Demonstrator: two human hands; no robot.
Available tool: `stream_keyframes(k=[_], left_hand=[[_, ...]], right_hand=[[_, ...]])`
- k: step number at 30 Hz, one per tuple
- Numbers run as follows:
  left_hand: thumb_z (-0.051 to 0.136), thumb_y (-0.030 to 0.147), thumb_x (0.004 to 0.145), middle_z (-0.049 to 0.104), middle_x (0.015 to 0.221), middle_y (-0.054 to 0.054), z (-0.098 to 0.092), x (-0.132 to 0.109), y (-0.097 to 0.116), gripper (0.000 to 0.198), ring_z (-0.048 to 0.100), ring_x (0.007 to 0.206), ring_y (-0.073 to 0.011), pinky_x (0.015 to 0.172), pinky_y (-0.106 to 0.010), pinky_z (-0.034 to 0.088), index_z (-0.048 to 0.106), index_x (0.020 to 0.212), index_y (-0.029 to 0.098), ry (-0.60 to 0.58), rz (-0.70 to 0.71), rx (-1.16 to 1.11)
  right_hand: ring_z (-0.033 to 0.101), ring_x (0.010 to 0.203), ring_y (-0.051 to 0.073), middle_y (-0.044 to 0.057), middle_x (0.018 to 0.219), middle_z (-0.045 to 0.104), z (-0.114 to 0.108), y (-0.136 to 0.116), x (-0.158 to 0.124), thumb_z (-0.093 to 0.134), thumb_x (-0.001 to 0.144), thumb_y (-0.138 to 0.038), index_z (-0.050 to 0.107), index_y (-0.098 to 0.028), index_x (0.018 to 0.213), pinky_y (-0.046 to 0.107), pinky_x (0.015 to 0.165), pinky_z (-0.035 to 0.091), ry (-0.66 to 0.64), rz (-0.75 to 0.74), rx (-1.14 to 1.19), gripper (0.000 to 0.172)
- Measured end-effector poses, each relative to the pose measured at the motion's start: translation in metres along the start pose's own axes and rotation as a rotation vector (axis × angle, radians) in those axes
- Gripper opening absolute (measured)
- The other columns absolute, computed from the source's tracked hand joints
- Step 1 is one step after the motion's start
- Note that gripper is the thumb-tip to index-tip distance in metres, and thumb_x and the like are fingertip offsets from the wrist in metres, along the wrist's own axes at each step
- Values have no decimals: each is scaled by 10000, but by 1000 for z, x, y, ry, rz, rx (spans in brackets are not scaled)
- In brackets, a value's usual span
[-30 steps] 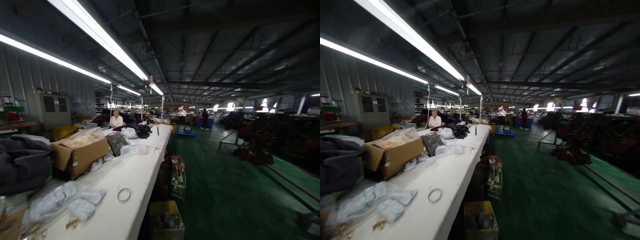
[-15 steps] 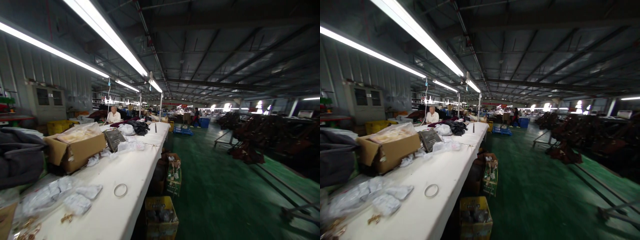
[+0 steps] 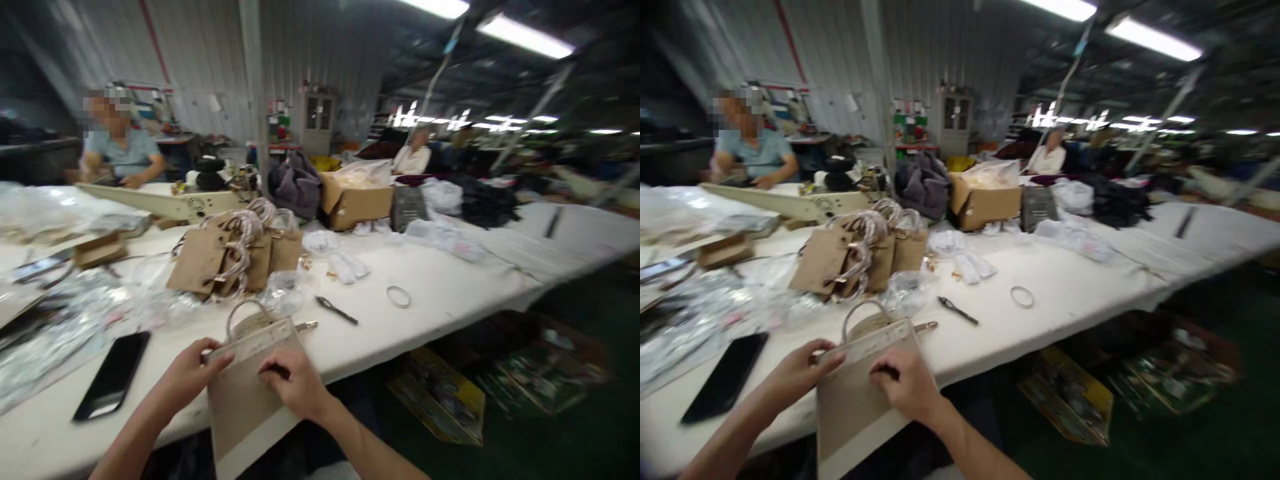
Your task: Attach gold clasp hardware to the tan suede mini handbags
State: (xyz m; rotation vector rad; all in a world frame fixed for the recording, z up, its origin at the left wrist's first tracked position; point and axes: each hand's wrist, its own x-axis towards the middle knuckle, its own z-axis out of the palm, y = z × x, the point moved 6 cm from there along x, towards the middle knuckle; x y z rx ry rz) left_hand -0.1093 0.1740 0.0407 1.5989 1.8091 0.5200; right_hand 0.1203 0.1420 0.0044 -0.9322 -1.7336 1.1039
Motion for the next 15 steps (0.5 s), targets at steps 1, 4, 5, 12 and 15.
stream_keyframes(k=[1,4,5,12,15], left_hand=[[737,811,781,747,907,-99,-9,-12,-14,678,708,878,-338,746,-392,549,750,998,169,17,-31,5],[741,803,741,700,814,-76,-19,-16,-24,641,653,794,-298,658,-334,439,716,888,179,-5,-35,27],[762,806,729,660,760,-53,-17,-11,-22,633,615,749,-267,633,-314,395,686,829,185,-59,-8,-1],[847,844,732,683,819,-67,6,7,-17,718,592,720,-219,613,-295,399,723,856,148,-502,-21,-325],[859,847,741,755,937,-109,11,7,-15,742,672,809,-249,675,-302,488,785,942,137,-668,-39,-402]], right_hand=[[713,862,204,25,920,787,1,1,0,737,926,-172,824,-243,985,313,794,532,-10,-17,9,127],[707,885,201,22,940,770,0,0,-2,728,967,-180,803,-249,1013,314,801,524,-54,-52,15,111],[707,898,203,23,951,766,0,-1,-4,726,977,-184,797,-250,1020,316,814,527,-59,-60,12,106],[699,918,213,38,971,755,3,-4,-12,692,1026,-221,771,-245,1039,330,833,540,-29,-110,-6,84],[697,915,212,42,981,757,5,-2,-12,680,1037,-238,768,-243,1041,328,820,537,-21,-110,-27,89]])
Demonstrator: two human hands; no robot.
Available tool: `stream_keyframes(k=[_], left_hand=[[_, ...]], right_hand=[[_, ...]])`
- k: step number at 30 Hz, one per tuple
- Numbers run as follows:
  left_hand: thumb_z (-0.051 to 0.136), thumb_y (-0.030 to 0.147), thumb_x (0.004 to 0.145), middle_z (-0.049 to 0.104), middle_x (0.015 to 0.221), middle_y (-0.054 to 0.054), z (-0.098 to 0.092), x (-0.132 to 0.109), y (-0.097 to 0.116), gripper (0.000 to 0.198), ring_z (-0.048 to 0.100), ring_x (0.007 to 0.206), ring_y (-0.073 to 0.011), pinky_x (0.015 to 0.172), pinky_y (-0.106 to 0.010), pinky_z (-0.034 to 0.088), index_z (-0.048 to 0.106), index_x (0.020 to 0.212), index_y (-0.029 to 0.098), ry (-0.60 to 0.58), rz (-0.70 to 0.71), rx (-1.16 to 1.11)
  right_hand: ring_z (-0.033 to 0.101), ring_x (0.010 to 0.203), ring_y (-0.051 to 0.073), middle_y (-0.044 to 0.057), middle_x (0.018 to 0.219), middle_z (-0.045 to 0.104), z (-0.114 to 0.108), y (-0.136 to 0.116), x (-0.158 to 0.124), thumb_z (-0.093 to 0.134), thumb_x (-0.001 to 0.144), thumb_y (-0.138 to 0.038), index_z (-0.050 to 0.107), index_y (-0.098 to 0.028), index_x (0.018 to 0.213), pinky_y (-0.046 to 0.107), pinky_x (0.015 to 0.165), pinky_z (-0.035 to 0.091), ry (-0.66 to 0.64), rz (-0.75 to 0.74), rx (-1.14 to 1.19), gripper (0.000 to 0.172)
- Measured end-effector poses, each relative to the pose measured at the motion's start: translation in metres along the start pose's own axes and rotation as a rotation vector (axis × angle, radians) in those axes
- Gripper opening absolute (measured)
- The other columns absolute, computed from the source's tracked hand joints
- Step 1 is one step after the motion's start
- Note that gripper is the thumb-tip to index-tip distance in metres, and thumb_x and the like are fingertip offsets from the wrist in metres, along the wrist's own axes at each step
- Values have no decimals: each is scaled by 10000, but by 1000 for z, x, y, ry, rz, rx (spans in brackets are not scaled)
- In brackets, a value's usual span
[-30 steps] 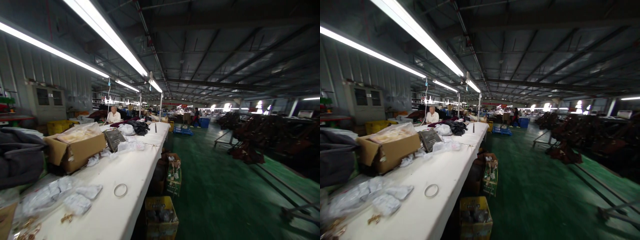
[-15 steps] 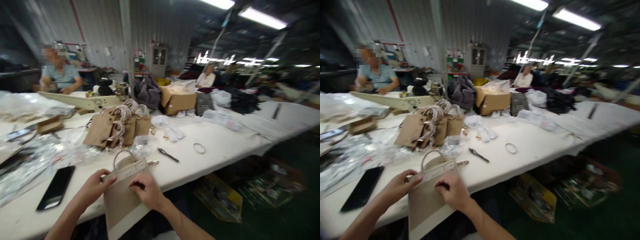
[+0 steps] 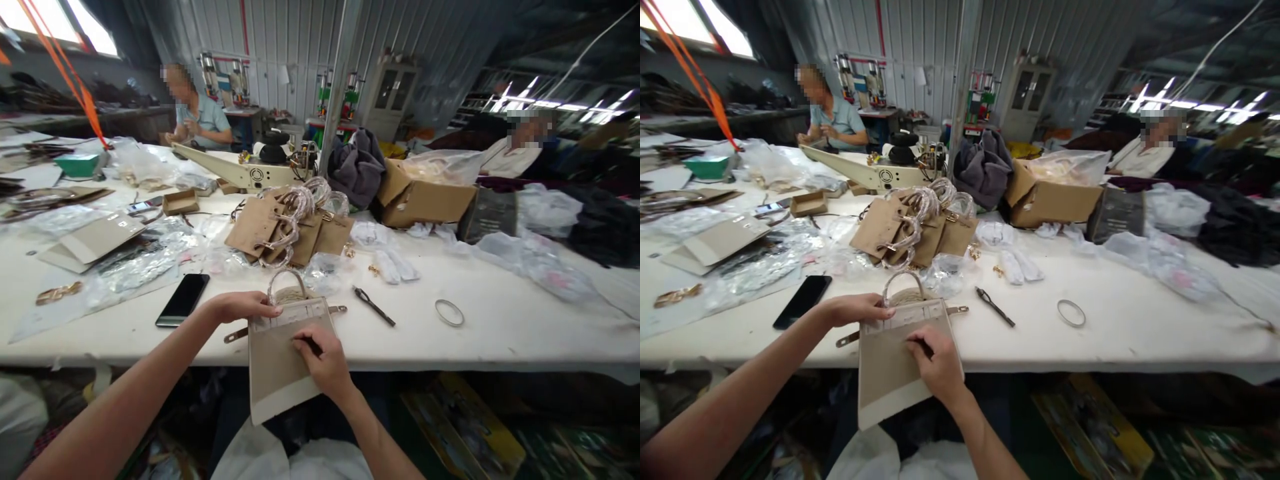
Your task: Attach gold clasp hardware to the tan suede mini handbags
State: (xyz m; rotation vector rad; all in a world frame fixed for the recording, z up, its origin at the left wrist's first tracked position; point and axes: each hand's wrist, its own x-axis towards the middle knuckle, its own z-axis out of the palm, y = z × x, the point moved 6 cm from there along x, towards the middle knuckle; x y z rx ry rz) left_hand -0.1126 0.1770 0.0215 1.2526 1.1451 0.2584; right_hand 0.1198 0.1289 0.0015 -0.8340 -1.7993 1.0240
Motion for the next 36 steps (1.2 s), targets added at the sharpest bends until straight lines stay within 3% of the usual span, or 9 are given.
stream_keyframes(k=[5,8,13,18,24,28,32,36], left_hand=[[901,818,725,761,828,-116,-5,6,12,712,700,788,-247,696,-292,542,800,839,123,-93,-6,12],[937,752,723,778,845,-136,-2,11,15,669,725,763,-253,701,-302,579,808,874,114,-165,4,-36],[1034,527,639,815,1059,-162,1,22,6,628,770,832,-272,732,-304,625,812,1047,105,-139,-6,-178],[1007,348,616,819,1139,-121,7,25,7,565,785,873,-271,702,-280,635,803,1105,149,-182,6,-222],[914,215,554,827,940,-108,8,37,-3,461,765,720,-259,596,-274,625,818,997,134,-129,-105,-255],[900,234,574,823,914,-122,10,44,-19,453,765,694,-267,565,-285,625,821,1008,132,-116,-118,-316],[917,256,621,829,953,-122,13,44,-26,460,779,723,-279,578,-300,634,817,1058,151,-156,-97,-347],[932,238,598,832,974,-123,15,45,-27,463,787,753,-290,609,-308,643,814,1038,156,-171,-105,-353]], right_hand=[[696,902,213,50,979,756,1,1,0,669,1042,-249,771,-235,1045,329,799,535,0,-7,-40,102],[692,899,220,59,983,760,1,0,1,665,1049,-278,774,-233,1048,336,805,544,-7,1,-44,118],[691,896,215,54,986,760,0,-2,2,667,1043,-261,764,-231,1039,326,792,536,-7,6,-53,102],[679,880,205,44,982,746,3,0,2,666,1035,-224,763,-232,1051,318,770,518,-30,21,-70,99],[683,893,204,45,980,731,5,-2,3,657,1030,-183,753,-229,1042,315,766,524,-53,14,-90,107],[710,1089,230,91,1206,720,4,-4,1,651,1027,-148,745,-232,1069,340,900,583,-49,-47,-114,133],[639,1348,270,118,1485,656,10,-11,-3,569,1049,-78,714,-234,1116,428,1119,558,-99,-171,-252,222],[636,1304,296,123,1556,637,22,-14,-7,512,1060,-40,670,-225,1106,476,1080,583,-131,-211,-456,248]])
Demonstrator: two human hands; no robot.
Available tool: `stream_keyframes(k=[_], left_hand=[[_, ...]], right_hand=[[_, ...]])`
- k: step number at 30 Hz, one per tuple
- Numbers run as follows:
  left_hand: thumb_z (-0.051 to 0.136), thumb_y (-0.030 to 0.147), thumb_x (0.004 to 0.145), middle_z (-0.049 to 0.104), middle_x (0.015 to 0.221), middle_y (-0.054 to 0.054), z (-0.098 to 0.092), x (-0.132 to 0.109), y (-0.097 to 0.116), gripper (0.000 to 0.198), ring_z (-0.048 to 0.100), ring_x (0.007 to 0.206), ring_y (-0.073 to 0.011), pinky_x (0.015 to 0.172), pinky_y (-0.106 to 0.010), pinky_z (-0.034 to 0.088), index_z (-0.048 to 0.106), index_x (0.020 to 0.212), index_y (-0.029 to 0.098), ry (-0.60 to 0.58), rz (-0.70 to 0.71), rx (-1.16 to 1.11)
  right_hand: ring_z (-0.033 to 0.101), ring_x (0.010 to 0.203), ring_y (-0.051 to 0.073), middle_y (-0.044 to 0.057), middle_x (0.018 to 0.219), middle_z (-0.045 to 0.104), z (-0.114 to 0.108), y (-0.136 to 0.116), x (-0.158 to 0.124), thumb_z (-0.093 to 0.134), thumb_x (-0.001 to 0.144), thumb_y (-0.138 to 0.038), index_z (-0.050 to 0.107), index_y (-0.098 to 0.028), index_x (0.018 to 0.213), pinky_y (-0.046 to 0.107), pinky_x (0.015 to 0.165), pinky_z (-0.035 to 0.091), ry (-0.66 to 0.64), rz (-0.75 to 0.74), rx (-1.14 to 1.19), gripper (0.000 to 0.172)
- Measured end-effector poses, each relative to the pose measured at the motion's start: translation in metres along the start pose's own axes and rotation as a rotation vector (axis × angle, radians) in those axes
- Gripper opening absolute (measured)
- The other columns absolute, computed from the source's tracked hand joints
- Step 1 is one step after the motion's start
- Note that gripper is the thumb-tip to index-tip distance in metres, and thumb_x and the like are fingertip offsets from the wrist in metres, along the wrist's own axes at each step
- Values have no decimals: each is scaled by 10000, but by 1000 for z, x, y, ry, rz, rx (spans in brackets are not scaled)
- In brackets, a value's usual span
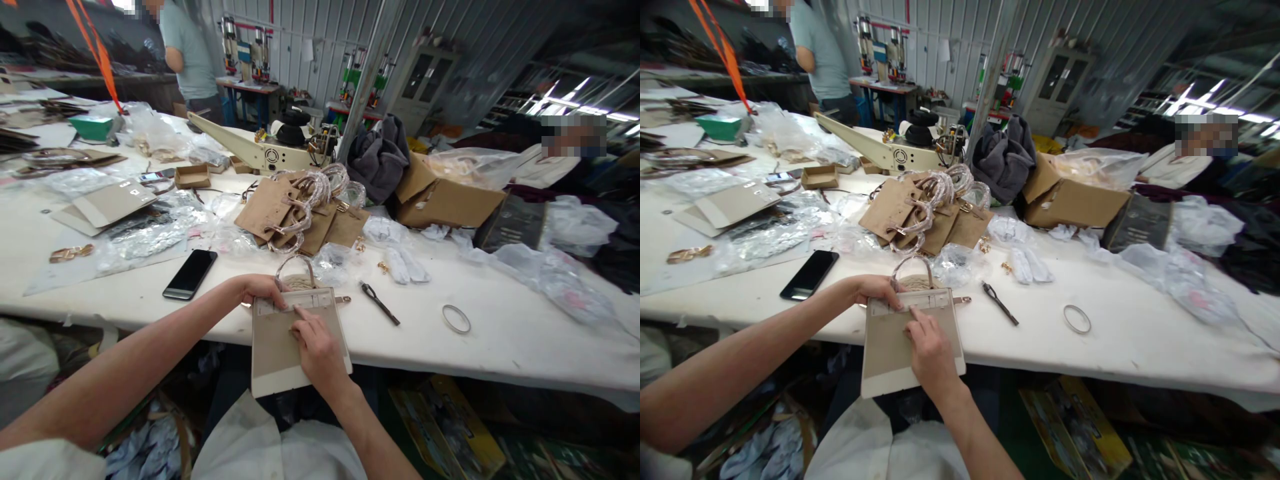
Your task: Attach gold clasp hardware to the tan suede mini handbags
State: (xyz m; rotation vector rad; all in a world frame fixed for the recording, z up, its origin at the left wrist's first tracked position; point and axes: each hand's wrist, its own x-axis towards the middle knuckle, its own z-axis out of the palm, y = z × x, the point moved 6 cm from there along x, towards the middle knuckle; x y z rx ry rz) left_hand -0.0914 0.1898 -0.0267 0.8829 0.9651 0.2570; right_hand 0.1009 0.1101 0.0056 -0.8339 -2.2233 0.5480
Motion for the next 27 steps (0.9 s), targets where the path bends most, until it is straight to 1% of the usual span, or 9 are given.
stream_keyframes(k=[3,7,10,13,18,21,24,27], left_hand=[[935,231,593,832,983,-129,-1,1,0,473,787,752,-289,625,-314,653,815,1042,148,12,5,-7],[929,218,589,828,946,-116,-1,0,-1,489,778,710,-288,605,-331,659,815,1060,151,33,2,-3],[914,205,575,825,920,-100,-2,1,-3,467,769,704,-276,569,-305,639,819,1030,160,65,16,13],[902,199,562,823,912,-91,-3,4,-3,470,760,721,-262,558,-279,617,828,1024,161,73,23,27],[914,199,544,804,834,-85,-5,6,1,454,726,677,-235,551,-258,589,833,987,139,99,38,77],[936,230,575,820,902,-108,-2,2,3,469,747,724,-251,604,-279,612,838,1023,133,76,51,84],[961,257,595,825,939,-110,-2,-1,4,472,759,741,-250,636,-285,630,833,1033,136,82,44,80],[981,269,588,822,940,-117,-2,0,2,499,766,732,-268,607,-300,636,820,1043,140,108,2,84]], right_hand=[[637,1270,307,144,1577,619,5,-5,0,479,1062,-29,649,-216,1121,496,1067,588,-3,1,-71,260],[642,1239,306,154,1548,636,9,-8,1,466,1067,-31,646,-218,1148,501,1062,593,21,-9,-90,271],[641,1260,296,144,1498,664,10,-5,3,445,1061,-21,651,-228,1148,492,1062,599,25,-1,-76,305],[633,1290,296,135,1485,668,10,-2,5,440,1061,-20,651,-229,1152,488,1071,596,9,3,-82,311],[641,1247,304,132,1412,703,9,0,9,466,1047,-8,652,-229,1143,471,1023,606,-5,7,-124,305],[647,1226,311,148,1399,706,10,-1,11,493,1041,-14,652,-218,1140,469,996,611,-28,-5,-149,277],[649,1246,306,156,1412,704,5,-2,10,496,1048,-24,657,-211,1108,476,1028,605,-25,-18,-94,254],[636,1342,284,142,1464,683,-9,-1,8,497,1060,-43,660,-223,1101,474,1106,578,-16,-29,61,246]])
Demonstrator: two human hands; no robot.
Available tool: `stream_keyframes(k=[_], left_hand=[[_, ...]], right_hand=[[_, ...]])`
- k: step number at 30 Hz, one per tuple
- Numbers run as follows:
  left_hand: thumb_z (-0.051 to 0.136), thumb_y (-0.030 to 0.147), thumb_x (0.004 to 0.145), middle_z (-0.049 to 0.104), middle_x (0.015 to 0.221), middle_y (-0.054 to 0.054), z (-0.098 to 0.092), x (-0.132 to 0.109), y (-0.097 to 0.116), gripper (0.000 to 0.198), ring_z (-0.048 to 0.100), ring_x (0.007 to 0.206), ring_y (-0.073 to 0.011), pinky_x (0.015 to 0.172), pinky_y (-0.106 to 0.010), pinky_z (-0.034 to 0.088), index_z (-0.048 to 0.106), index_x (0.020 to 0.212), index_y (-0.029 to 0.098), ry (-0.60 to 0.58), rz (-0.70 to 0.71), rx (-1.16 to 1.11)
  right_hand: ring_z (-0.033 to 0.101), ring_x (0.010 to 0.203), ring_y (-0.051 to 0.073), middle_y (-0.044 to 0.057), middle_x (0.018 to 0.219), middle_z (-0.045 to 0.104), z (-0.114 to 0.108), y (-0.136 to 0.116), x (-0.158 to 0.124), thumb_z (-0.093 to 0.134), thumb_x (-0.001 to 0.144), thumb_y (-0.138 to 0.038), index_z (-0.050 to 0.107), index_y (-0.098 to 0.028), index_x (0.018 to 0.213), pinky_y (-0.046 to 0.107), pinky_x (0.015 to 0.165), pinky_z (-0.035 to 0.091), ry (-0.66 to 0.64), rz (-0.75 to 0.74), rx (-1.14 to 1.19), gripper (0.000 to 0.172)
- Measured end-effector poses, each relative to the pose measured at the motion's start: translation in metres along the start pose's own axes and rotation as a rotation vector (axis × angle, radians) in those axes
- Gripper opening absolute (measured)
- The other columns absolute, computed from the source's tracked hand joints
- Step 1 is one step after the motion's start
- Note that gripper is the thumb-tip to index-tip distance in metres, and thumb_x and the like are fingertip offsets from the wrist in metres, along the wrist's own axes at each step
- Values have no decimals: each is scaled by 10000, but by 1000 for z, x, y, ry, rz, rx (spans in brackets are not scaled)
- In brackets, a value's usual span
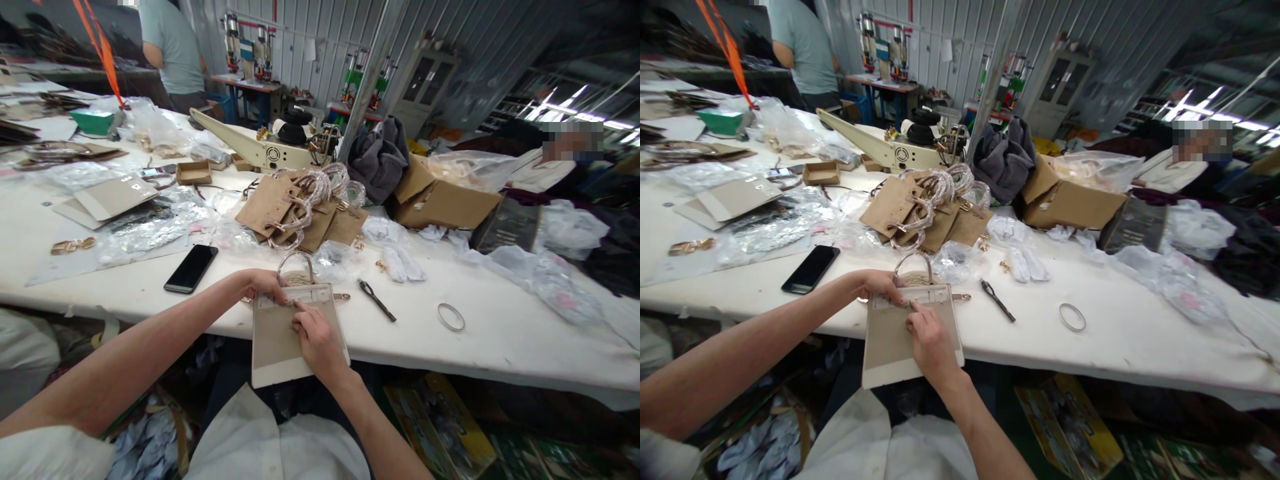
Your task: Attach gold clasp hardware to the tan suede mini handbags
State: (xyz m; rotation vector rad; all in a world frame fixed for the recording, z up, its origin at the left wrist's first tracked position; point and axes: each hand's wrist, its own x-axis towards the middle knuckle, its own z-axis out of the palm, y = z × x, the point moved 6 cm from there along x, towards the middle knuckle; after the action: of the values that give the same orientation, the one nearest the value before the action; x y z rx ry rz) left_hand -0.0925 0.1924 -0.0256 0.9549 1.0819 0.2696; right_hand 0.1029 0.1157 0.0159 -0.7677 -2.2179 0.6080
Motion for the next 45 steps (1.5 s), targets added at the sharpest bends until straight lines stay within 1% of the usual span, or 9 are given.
stream_keyframes(k=[3,6,11,16,20,27,30,38,45], left_hand=[[992,267,580,822,959,-129,1,2,0,527,777,745,-298,594,-325,648,802,1058,149,7,-29,-2],[998,262,559,824,1002,-131,3,2,0,578,784,772,-304,587,-318,650,792,1088,156,14,-58,-23],[1003,242,537,826,1023,-122,3,2,-1,643,792,814,-311,613,-318,665,771,1132,168,34,-86,-49],[981,201,548,823,981,-94,2,6,-3,574,789,805,-284,637,-303,672,753,1075,172,36,-100,-62],[975,183,531,814,943,-96,1,9,-2,586,780,780,-293,623,-314,668,749,1071,168,76,-141,-42],[993,218,517,808,922,-88,4,6,0,591,769,756,-278,621,-313,660,747,1053,171,71,-107,-27],[999,215,513,807,917,-84,5,4,0,586,771,765,-275,623,-305,660,743,1039,175,80,-96,-30],[968,191,554,801,878,-69,10,2,3,508,774,734,-277,611,-312,663,759,1017,181,65,-82,-24],[962,203,551,814,937,-94,6,5,0,610,786,781,-302,587,-307,656,764,1127,183,66,-96,-15]], right_hand=[[602,1412,279,135,1477,671,-19,4,-1,474,1067,-50,655,-228,1132,496,1159,544,18,7,41,262],[630,1346,290,125,1380,721,-27,9,4,489,1069,-58,656,-227,1112,501,1113,558,-39,-12,-60,241],[675,1209,303,135,1400,721,-21,11,12,523,1030,-22,648,-212,1095,486,1004,578,-164,-116,-244,236],[679,1106,298,142,1347,744,-14,7,15,523,1036,-25,639,-210,1077,446,918,578,-205,-134,-364,222],[694,1079,286,124,1240,767,-17,15,17,524,1054,-53,665,-224,1098,422,917,586,-204,-64,-272,226],[750,1072,249,53,1147,804,-44,43,40,671,990,-107,810,-252,1031,379,952,587,-149,148,137,204],[731,969,222,47,1049,789,-48,46,58,706,968,-111,847,-256,1005,335,846,568,-156,160,137,205],[718,951,220,46,985,783,-28,35,79,671,966,-22,850,-239,1016,337,880,529,-372,59,20,286],[740,1006,233,51,1129,814,-25,39,76,690,968,-61,798,-241,1113,340,879,534,-274,125,-7,256]])
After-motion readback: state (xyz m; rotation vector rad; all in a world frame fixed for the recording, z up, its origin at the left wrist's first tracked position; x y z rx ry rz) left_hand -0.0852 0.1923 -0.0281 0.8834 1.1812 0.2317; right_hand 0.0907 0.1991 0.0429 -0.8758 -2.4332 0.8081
